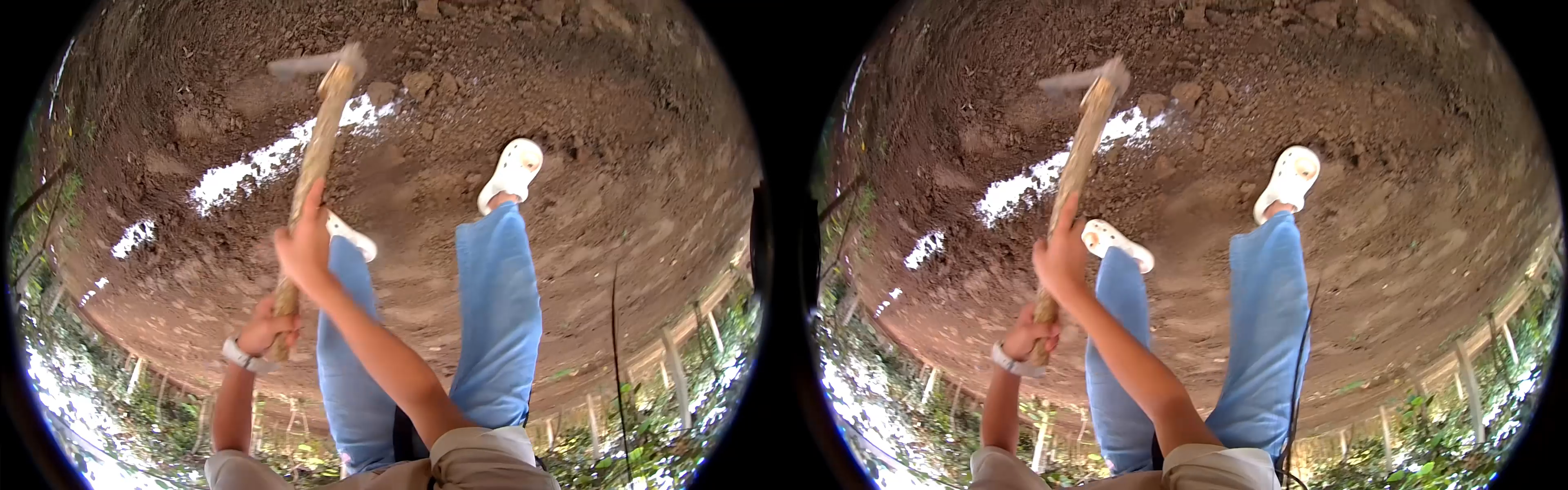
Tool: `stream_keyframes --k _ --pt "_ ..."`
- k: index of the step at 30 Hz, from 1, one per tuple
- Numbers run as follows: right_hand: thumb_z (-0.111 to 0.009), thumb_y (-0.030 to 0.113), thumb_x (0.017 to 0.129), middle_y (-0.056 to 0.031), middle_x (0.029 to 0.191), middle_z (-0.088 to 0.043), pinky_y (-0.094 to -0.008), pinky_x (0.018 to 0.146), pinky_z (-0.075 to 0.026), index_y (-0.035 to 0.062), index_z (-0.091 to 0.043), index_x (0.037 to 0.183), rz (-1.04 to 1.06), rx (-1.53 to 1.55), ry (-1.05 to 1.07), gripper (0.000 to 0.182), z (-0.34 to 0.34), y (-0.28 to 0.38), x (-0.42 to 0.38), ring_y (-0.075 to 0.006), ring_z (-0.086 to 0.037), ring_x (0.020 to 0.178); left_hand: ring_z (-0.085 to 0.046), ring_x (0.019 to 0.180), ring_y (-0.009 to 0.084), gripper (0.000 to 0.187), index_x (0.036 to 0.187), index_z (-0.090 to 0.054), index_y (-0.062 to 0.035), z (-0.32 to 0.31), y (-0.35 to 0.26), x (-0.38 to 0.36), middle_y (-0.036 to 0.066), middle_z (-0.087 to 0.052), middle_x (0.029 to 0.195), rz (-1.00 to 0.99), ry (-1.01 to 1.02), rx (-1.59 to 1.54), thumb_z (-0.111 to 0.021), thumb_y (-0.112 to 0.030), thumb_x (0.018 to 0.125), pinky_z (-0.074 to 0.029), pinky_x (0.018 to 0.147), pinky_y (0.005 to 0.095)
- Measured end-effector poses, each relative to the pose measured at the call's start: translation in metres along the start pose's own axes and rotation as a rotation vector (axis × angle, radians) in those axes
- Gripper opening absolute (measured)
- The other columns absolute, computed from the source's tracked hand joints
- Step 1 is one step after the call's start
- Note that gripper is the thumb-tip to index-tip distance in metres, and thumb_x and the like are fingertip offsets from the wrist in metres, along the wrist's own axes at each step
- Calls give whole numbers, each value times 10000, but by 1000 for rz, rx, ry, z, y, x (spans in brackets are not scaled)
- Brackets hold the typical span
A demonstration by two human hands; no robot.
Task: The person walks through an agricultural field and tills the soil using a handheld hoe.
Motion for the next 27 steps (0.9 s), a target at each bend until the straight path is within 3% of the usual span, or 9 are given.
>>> stream_keyframes --k 3,5,8,9,10,13,16,23,27 --pt "-583 53 690 -251 928 -514 -324 608 -486 -19 -59 1335 232 -342 -206 834 108 17 55 -277 -565 775 -421 397 89 289 973 -437 -32 -96 -28 79 24 -478 633 -187 186 -133 -571 -27 716 -344 360 220" --pt "-554 33 696 -211 799 -578 -316 530 -502 -14 -98 1334 248 -361 -259 785 175 18 112 -266 -588 599 -434 424 74 335 1017 -430 -29 -165 -66 135 12 -484 653 -310 282 -222 -559 -15 709 -345 369 200" --pt "-538 76 728 -201 859 -590 -321 515 -500 73 -28 1358 150 -296 -219 810 260 23 185 -238 -598 622 -454 469 61 315 1000 -453 -17 -245 -110 217 2 -507 697 -461 298 -265 -552 -2 702 -369 397 188" --pt "-547 113 733 -201 871 -590 -354 574 -498 90 -11 1360 10 -389 -191 826 282 20 209 -275 -603 671 -460 481 65 301 984 -456 -17 -270 -115 243 5 -512 699 -467 287 -316 -559 -11 701 -375 407 195" --pt "-556 155 730 -214 869 -584 -377 649 -489 90 4 1357 38 -755 -224 843 301 14 233 -315 -594 713 -463 477 73 280 959 -457 -22 -296 -118 259 8 -508 678 -406 307 -479 -567 -23 701 -382 413 209" --pt "-546 174 719 -228 856 -583 -392 704 -472 72 11 1351 1 -864 -133 848 329 -18 233 -347 -582 744 -457 460 91 256 934 -458 -25 -346 -86 281 12 -490 619 -388 328 -589 -562 -21 701 -380 406 217" --pt "-522 127 719 -234 808 -585 -393 685 -479 45 29 1343 88 -919 -77 836 336 -41 198 -337 -584 720 -458 428 110 254 906 -433 -25 -368 -46 259 39 -469 613 -293 239 -665 -573 2 696 -380 386 250" --pt "-539 109 686 -237 785 -580 -372 633 -462 66 37 1348 -11 -785 134 878 333 -101 110 -348 -580 700 -450 418 118 251 901 -441 -44 -386 32 186 34 -458 592 -112 143 -741 -560 1 685 -362 366 240" --pt "-548 136 669 -220 782 -581 -371 631 -460 72 -43 1356 -57 -704 137 855 341 -106 77 -336 -577 672 -461 418 129 240 893 -449 -43 -388 48 154 38 -463 596 -66 215 -767 -561 1 685 -362 375 247"
Point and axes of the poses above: each hand's wrist, its own x-axis towards the middle knuckle, its own z-axis out of the back of the hand, y = z × x, the point moved 4 cm from there along x, towards the middle knuckle
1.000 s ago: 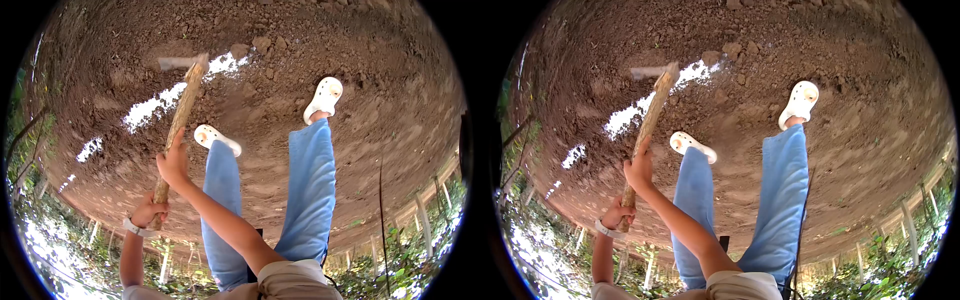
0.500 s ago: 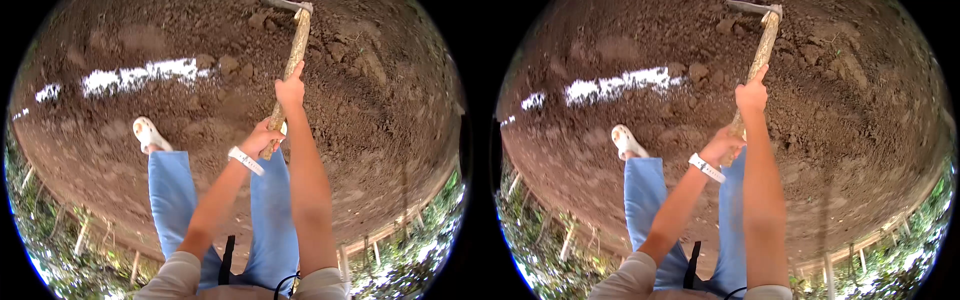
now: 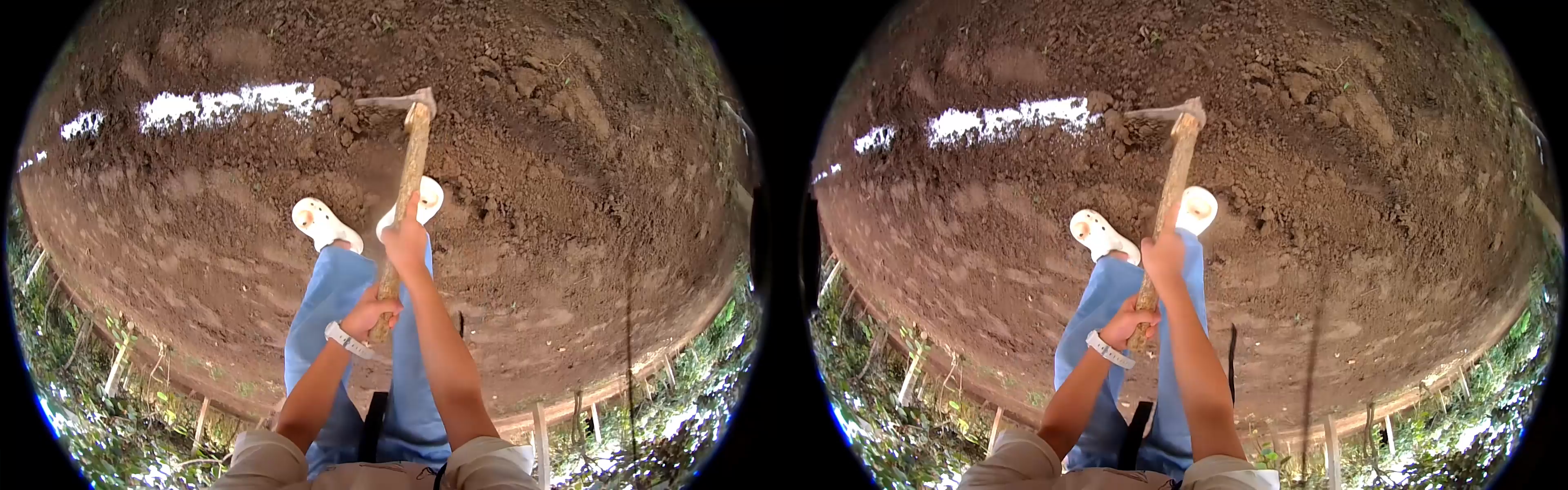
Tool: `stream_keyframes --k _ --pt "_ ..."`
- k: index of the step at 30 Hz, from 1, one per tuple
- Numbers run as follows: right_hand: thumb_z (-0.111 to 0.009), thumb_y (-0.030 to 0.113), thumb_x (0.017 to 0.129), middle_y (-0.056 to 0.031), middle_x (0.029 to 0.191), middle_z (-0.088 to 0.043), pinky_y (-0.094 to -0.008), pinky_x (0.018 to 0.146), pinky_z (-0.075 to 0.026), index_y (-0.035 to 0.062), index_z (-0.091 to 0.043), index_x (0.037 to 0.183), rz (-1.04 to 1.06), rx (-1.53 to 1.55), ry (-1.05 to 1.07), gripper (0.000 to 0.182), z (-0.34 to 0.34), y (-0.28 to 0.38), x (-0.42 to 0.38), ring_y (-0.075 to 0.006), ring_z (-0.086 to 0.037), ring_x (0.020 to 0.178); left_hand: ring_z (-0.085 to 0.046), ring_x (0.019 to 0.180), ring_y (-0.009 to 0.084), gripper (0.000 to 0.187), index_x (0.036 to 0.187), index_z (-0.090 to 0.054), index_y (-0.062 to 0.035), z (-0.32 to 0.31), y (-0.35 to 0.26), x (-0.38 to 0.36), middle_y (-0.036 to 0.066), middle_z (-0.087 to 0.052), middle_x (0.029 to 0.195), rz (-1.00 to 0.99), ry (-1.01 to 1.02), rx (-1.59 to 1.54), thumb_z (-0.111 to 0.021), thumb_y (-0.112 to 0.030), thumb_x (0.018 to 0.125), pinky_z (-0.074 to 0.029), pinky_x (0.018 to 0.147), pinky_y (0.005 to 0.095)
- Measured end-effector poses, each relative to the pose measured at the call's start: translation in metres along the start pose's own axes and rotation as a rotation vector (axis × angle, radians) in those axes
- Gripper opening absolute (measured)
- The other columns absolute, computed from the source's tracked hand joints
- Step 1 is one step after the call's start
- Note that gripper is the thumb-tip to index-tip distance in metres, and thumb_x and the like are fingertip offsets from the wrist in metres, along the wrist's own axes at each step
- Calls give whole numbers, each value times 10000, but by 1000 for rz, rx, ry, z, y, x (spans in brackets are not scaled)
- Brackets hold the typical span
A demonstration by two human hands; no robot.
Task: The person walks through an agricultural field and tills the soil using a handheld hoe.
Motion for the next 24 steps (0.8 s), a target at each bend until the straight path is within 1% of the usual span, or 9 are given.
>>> stream_keyframes --k 2,5,7,11,13,19,21,22,24 --pt "-558 100 682 -212 784 -582 -340 552 -475 53 -85 1355 136 -3 -96 824 13 4 -8 -282 -575 623 -466 434 124 268 920 -433 -24 -14 -3 -3 42 -469 597 -30 35 49 -562 -10 687 -377 389 251" --pt "-509 -18 746 -134 741 -565 -210 375 -440 39 -61 1352 75 44 -134 756 57 25 6 -164 -521 514 -469 436 113 315 975 -416 -5 -43 -22 19 40 -481 603 -79 126 109 -558 -12 694 -390 391 249" --pt "-496 -3 753 -131 725 -527 -208 383 -433 61 -57 1358 87 59 -208 750 82 35 38 -136 -492 506 -463 417 115 328 980 -413 -8 -57 -46 56 42 -480 597 -143 168 193 -562 -8 688 -383 374 249" --pt "-512 110 750 -210 840 -570 -295 526 -489 66 -6 1358 97 48 -311 792 106 37 115 -191 -575 580 -473 414 117 327 954 -446 8 -73 -96 129 47 -492 577 -228 206 307 -578 -12 656 -382 382 256" --pt "-515 123 743 -240 920 -558 -306 582 -491 82 -9 1360 -99 106 -246 799 110 40 124 -206 -591 636 -473 415 120 291 908 -452 4 -79 -108 123 48 -491 567 -184 108 303 -581 -10 648 -381 382 255" --pt "-546 127 750 -228 888 -552 -344 626 -501 110 64 1352 -137 -182 -167 857 56 -21 76 -307 -581 757 -464 426 114 309 933 -451 -3 -47 -35 72 39 -480 602 -57 58 185 -578 -6 651 -380 377 251" --pt "-539 118 736 -245 908 -552 -361 655 -494 116 28 1357 -192 31 -57 840 33 -27 47 -335 -569 804 -465 427 114 323 950 -446 -4 -33 -23 48 38 -481 614 -40 64 198 -576 -3 654 -380 376 248" --pt "-539 118 736 -245 908 -552 -361 655 -494 116 28 1357 -190 35 -61 840 19 -36 40 -335 -569 804 -465 427 115 343 974 -439 -3 -23 -17 37 39 -482 622 -12 35 179 -572 1 658 -382 374 246" --pt "-544 80 724 -203 857 -569 -306 505 -484 105 -36 1361 -194 165 -128 815 -10 -51 27 -216 -572 566 -465 426 115 364 998 -432 -2 3 -9 21 41 -483 629 16 -1 166 -568 5 661 -383 373 245"
Point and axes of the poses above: each hand's wrist, its own x-axis towards the middle knuckle, its own z-axis out of the back of the hand, y = z × x, the point moved 4 cm from there along x, towards the middle knuckle
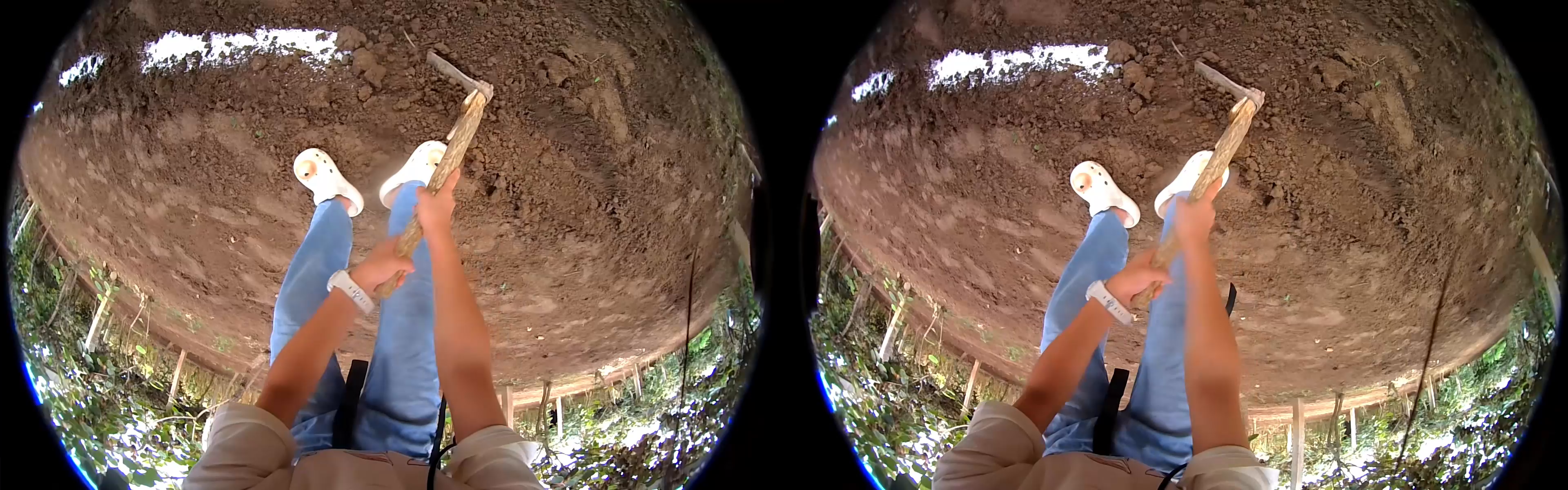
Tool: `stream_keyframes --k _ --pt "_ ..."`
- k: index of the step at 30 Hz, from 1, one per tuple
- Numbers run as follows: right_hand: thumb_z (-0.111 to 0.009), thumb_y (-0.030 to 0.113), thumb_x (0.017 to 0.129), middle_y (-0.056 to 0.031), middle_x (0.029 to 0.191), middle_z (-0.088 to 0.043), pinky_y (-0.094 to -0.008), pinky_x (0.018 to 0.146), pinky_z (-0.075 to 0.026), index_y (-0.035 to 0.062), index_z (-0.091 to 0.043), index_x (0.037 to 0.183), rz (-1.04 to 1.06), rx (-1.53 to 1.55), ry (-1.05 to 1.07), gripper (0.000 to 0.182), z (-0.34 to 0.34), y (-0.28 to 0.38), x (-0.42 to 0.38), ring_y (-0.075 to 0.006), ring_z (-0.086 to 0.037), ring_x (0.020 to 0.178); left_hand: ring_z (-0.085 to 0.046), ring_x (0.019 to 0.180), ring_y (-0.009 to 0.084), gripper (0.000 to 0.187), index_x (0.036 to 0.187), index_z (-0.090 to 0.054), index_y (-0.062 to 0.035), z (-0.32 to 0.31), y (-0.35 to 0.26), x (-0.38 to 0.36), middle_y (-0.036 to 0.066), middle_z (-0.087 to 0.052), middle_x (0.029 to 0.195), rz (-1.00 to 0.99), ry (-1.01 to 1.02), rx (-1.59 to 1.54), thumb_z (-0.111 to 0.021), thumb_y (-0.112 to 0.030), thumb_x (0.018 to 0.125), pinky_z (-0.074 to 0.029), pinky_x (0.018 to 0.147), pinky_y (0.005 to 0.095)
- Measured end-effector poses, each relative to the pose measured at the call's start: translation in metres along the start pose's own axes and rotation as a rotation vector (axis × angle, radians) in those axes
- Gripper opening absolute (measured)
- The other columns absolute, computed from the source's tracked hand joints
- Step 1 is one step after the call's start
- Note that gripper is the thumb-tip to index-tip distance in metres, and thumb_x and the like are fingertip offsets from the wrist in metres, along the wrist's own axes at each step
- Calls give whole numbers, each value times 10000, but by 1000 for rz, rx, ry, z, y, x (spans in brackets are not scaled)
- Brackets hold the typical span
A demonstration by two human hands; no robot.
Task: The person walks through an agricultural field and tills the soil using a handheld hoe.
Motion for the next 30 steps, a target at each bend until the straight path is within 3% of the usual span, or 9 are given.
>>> stream_keyframes --k 7,9,10,14,17,18,23,25,30 --pt "-546 70 696 -132 766 -563 -285 438 -434 85 -77 1360 82 198 19 814 -38 1 -60 -178 -534 508 -477 438 126 343 983 -430 2 35 11 -55 42 -488 629 -6 -17 81 -567 5 668 -387 387 255" --pt "-541 55 676 -117 745 -557 -277 428 -424 77 -89 1359 -2 217 115 819 -33 21 -81 -171 -527 498 -478 441 127 307 950 -444 -1 37 17 -68 42 -489 622 9 -45 37 -568 2 668 -385 395 253" --pt "-541 49 657 -115 744 -558 -279 434 -428 70 -108 1356 151 149 18 822 -53 -11 -67 -171 -531 503 -476 433 133 285 927 -450 2 39 23 -71 49 -485 606 1 -48 18 -570 -16 669 -384 398 261" --pt "-556 64 652 -132 802 -583 -297 488 -448 66 -126 1352 245 58 17 822 -44 20 -92 -196 -557 555 -474 421 143 224 866 -470 2 31 24 -96 56 -483 576 -74 -71 -55 -575 -37 672 -386 399 263" --pt "-555 81 661 -155 865 -597 -319 585 -462 83 -128 1356 343 -78 32 815 -40 71 -104 -235 -581 659 -473 418 140 207 852 -483 1 41 2 -96 54 -485 566 -41 -31 -142 -574 -35 669 -386 396 261" --pt "-547 89 670 -164 871 -593 -331 635 -457 98 -123 1361 204 -14 130 810 -36 105 -109 -253 -579 715 -473 418 140 207 852 -483 1 48 -13 -92 54 -485 566 -39 -14 -130 -574 -35 669 -386 396 261" --pt "-544 6 666 -86 736 -571 -250 465 -431 93 -218 1346 381 280 -96 759 -89 187 -47 -117 -514 524 -467 424 117 311 954 -470 1 105 -127 -53 47 -497 600 -310 -26 62 -550 19 654 -368 379 255" --pt "-573 33 660 -87 708 -573 -269 478 -444 70 -242 1335 515 264 -215 753 -108 217 -10 -132 -512 504 -461 423 117 299 937 -465 8 123 -169 -24 46 -492 597 -382 55 36 -550 32 652 -366 382 254" --pt "-545 82 712 -158 855 -586 -281 476 -450 12 -158 1340 402 61 -173 741 -146 234 27 -151 -531 497 -478 483 114 389 1044 -435 -21 167 -183 19 44 -504 674 -289 137 34 -558 10 676 -384 422 249"
Point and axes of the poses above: each hand's wrist, its own x-axis towards the middle knuckle, its own z-axis out of the back of the hand, y = z × x, the point moved 4 cm from there along x, towards the middle knuckle
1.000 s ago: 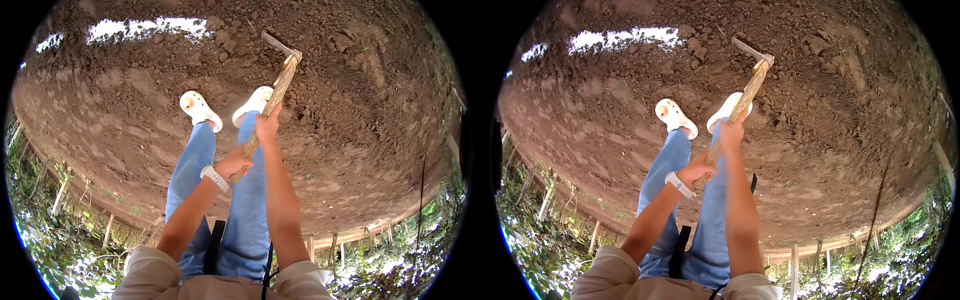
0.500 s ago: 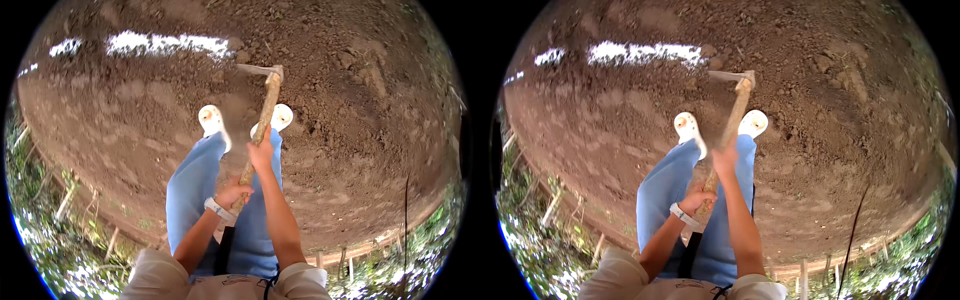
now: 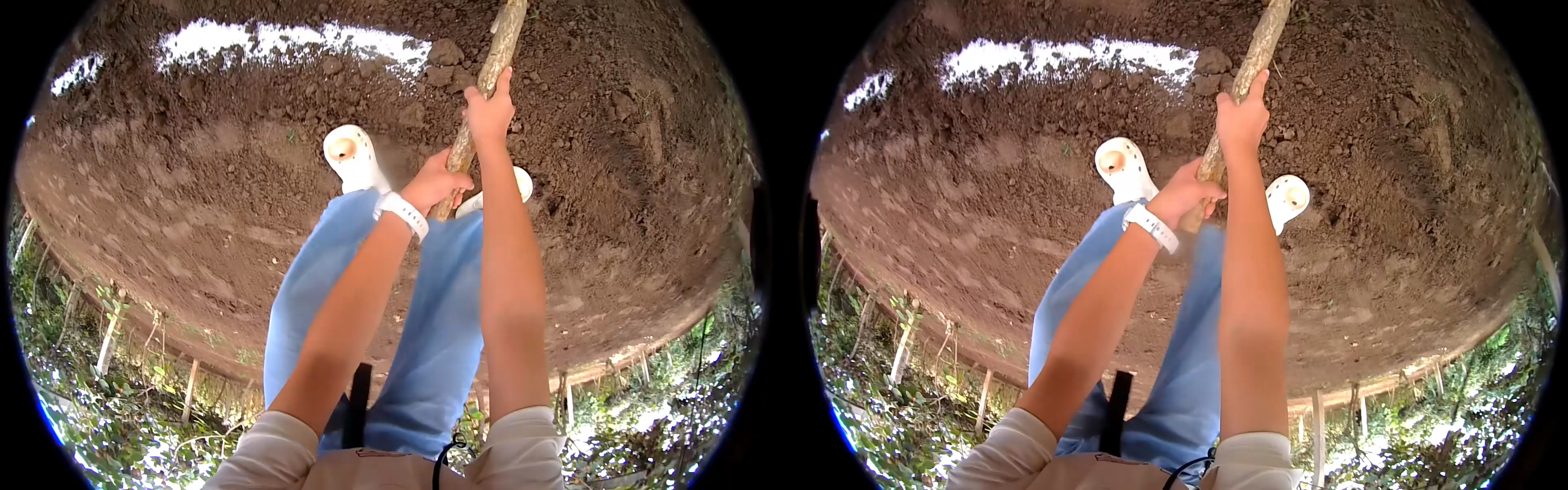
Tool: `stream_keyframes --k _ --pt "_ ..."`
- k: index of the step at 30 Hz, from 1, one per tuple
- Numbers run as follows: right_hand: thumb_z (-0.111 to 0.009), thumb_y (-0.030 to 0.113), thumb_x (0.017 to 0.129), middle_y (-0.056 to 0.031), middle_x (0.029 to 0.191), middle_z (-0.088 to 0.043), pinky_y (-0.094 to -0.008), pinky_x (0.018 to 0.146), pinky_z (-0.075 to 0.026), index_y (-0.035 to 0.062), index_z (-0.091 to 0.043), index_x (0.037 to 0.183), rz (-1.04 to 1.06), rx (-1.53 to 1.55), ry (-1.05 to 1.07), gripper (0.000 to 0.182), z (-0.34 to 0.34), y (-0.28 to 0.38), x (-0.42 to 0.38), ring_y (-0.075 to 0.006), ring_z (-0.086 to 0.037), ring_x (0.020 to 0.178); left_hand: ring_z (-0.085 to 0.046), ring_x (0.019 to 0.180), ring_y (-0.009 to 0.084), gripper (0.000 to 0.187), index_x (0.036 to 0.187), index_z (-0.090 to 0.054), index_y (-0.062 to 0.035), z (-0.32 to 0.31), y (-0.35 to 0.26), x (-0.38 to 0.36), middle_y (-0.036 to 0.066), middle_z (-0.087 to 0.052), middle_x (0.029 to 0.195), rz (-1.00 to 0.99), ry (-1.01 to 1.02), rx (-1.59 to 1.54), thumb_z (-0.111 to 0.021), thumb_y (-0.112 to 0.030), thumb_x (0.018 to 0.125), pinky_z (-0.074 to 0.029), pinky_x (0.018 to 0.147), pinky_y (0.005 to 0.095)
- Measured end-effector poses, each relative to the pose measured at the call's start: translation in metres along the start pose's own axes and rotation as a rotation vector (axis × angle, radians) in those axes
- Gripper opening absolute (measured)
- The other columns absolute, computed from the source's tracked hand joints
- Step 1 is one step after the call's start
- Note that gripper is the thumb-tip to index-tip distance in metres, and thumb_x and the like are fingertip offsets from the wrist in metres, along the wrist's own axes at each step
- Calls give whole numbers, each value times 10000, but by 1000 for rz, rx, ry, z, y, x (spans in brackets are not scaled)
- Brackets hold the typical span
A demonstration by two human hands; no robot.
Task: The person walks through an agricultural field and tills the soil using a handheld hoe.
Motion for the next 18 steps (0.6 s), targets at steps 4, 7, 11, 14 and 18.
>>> stream_keyframes --k 4,7,11,14,18 --pt "-547 89 718 -145 771 -587 -280 447 -436 44 -166 1346 -62 -17 25 736 -8 -36 -55 -156 -523 488 -467 456 115 401 1047 -419 -17 9 46 -46 51 -489 651 137 -27 -84 -557 12 671 -387 408 250" --pt "-549 69 710 -140 712 -589 -287 429 -431 81 -182 1351 -114 -175 67 739 -14 -73 -97 -165 -525 478 -456 424 121 418 1060 -411 -18 7 81 -84 48 -461 606 212 -91 -177 -553 8 668 -389 388 251" --pt "-549 66 699 -150 711 -595 -292 450 -452 91 -204 1345 -177 -163 130 733 -13 -75 -137 -173 -547 484 -456 419 122 428 1070 -402 -15 4 95 -118 48 -455 588 260 -78 -229 -552 7 669 -375 377 248" --pt "-545 65 700 -151 703 -594 -293 460 -464 98 -212 1343 -164 -108 134 725 -12 -72 -152 -171 -547 481 -460 416 125 402 1050 -413 -2 -4 84 -141 51 -466 587 266 -115 -216 -552 4 673 -359 376 244" --pt "-550 75 700 -123 700 -595 -287 460 -463 85 -181 1348 -169 -65 191 746 -3 -68 -183 -166 -542 475 -467 422 123 321 979 -436 -11 -12 104 -163 47 -484 611 233 -179 -186 -553 0 680 -367 391 241"
Point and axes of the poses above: each hand's wrist, its own x-axis towards the middle knuckle, its own z-axis out of the back of the hand, y = z × x, the point moved 4 cm from there along x, towards the middle knuckle
